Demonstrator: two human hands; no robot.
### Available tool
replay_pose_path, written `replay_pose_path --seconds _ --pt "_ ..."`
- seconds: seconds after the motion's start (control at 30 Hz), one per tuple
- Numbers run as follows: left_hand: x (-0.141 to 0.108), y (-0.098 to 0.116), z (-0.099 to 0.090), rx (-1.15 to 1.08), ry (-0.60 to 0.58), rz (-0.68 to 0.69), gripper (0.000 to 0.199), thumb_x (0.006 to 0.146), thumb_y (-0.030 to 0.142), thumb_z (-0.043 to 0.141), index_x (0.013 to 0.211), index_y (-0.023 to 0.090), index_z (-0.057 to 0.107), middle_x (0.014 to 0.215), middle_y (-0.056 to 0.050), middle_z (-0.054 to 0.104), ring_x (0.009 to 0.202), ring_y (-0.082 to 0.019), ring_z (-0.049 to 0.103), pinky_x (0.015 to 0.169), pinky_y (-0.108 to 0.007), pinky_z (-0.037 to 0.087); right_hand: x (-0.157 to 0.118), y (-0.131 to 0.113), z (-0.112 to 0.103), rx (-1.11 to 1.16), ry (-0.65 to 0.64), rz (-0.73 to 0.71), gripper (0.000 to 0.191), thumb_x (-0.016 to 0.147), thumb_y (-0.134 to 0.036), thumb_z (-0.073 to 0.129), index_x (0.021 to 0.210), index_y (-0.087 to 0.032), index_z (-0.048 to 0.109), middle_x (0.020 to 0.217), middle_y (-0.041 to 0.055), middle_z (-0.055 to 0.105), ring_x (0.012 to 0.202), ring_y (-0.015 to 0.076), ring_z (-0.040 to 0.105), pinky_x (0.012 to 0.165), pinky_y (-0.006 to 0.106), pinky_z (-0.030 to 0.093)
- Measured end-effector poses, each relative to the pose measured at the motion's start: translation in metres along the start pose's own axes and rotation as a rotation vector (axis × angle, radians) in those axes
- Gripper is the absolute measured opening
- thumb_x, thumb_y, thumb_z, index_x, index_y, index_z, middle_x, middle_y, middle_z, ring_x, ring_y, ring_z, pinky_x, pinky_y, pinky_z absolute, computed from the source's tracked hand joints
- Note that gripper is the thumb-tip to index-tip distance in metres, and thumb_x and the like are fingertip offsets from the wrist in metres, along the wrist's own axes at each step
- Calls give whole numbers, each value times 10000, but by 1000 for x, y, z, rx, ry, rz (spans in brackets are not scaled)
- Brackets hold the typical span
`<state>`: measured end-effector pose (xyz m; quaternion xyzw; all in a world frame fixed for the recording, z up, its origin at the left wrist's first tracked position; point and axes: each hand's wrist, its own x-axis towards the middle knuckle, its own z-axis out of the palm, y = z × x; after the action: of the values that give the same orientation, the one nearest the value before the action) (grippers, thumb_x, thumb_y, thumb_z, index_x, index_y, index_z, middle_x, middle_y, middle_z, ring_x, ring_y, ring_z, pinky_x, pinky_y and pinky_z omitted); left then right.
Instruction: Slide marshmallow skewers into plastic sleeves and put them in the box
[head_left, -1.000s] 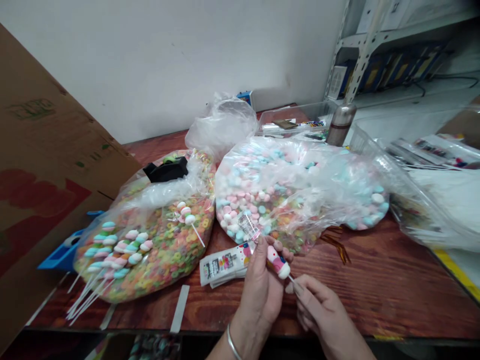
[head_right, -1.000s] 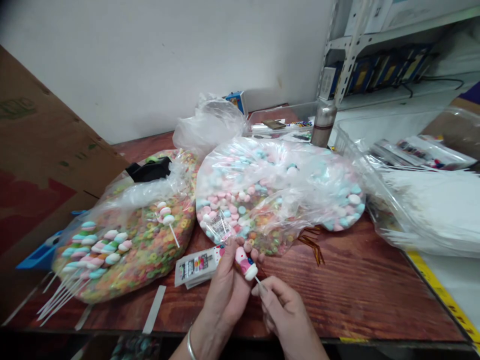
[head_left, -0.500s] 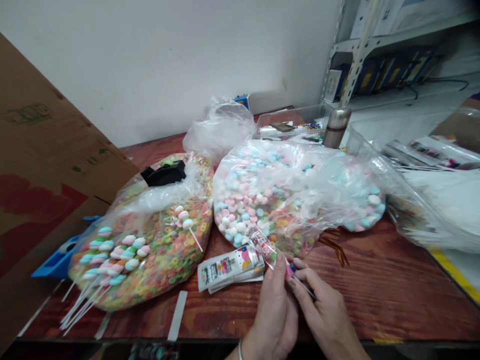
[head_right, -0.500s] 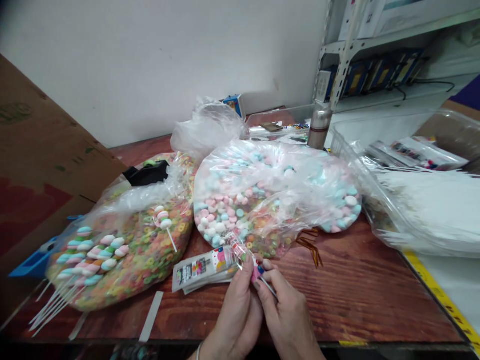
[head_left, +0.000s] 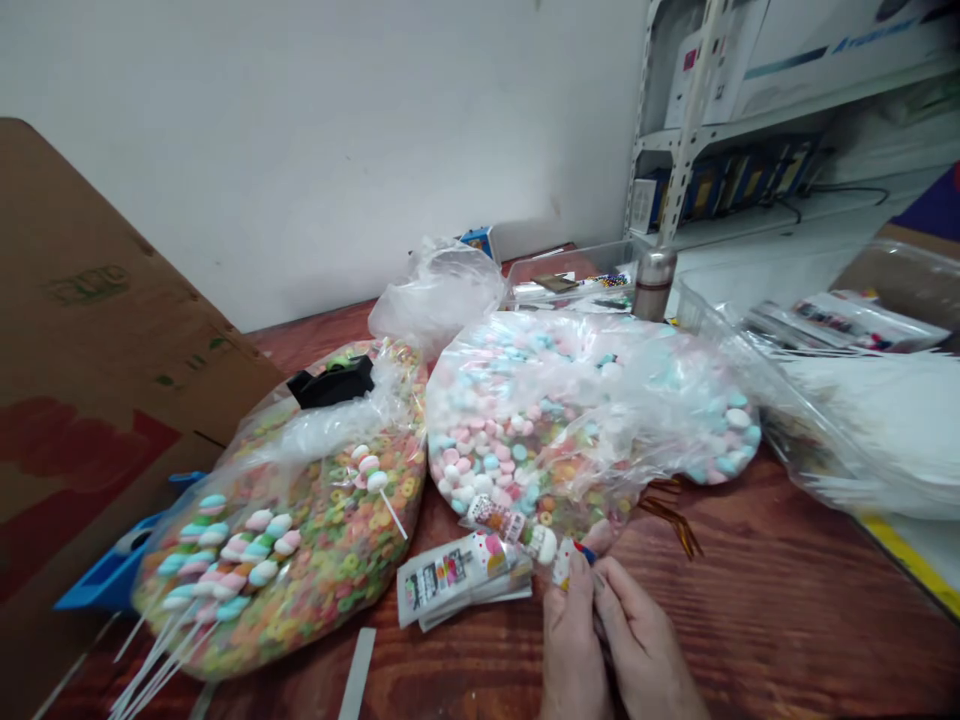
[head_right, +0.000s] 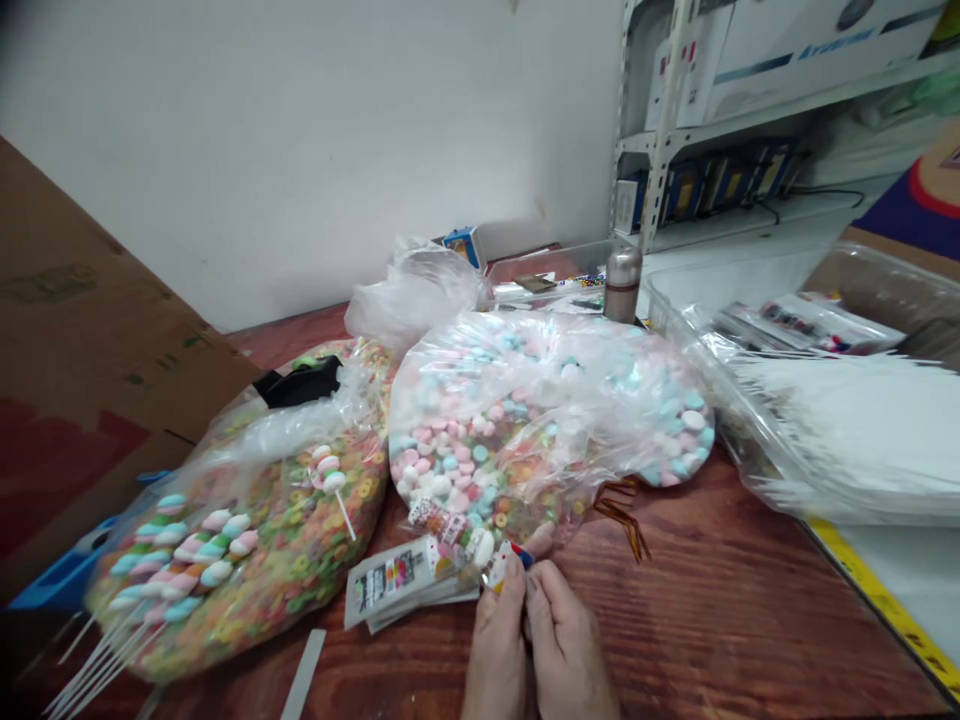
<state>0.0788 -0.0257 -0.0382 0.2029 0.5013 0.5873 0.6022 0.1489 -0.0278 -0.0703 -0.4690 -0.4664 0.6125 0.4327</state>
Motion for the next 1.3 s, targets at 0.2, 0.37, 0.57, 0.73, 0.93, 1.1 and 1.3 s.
replay_pose_path --seconds 0.2,0.37,0.57,0.73,0.93,1.1,1.3 --pt "3 10 -4 -295 -41 -47 387 752 421 758 1066 197 734 1043 -107 738 1072 -263 644 1027 -396 441 5 4 5 425 -25 242 487 784 -694 609 794 -217 512 534 -117 270 440 51 199 398 150 183" --pt "10 17 -10 -223 62 -63 236 688 358 824 806 173 739 699 -28 693 682 -162 646 755 -289 534 0 0 5 270 -59 176 493 839 -690 532 911 -204 574 527 -103 341 420 65 279 397 176 237" --pt "12 5 -23 144 31 43 236 748 381 768 861 174 774 803 -48 739 763 -183 639 816 -284 495 1 -13 4 2 157 -42 362 888 -569 554 978 -222 596 804 1 606 739 144 552 720 241 459" --pt "5 19 -32 136 -200 -30 328 769 427 734 1008 207 776 1099 -103 741 1061 -285 630 988 -383 434 -2 -18 3 534 -66 307 420 827 -636 614 907 -231 536 525 -116 338 412 47 220 400 157 223" --pt "-8 27 -62 39 -383 -318 588 469 427 926 985 184 787 1119 -164 731 1008 -337 660 862 -385 497 -14 -22 8 532 -606 462 546 715 -732 635 762 -194 556 450 -128 283 350 17 161 370 170 109" --pt "-5 36 -68 76 -48 -209 294 568 387 891 737 172 782 862 -108 769 796 -233 688 735 -292 534 -21 -17 -9 47 -346 231 418 834 -559 590 688 -168 583 656 7 571 571 96 485 546 222 328" --pt "8 65 -63 2 189 26 367 479 342 932 765 204 748 744 1 710 610 -156 639 687 -320 575 -25 -15 -55 -811 168 -152 214 982 -307 442 873 -228 609 845 14 616 813 184 578 747 306 379"
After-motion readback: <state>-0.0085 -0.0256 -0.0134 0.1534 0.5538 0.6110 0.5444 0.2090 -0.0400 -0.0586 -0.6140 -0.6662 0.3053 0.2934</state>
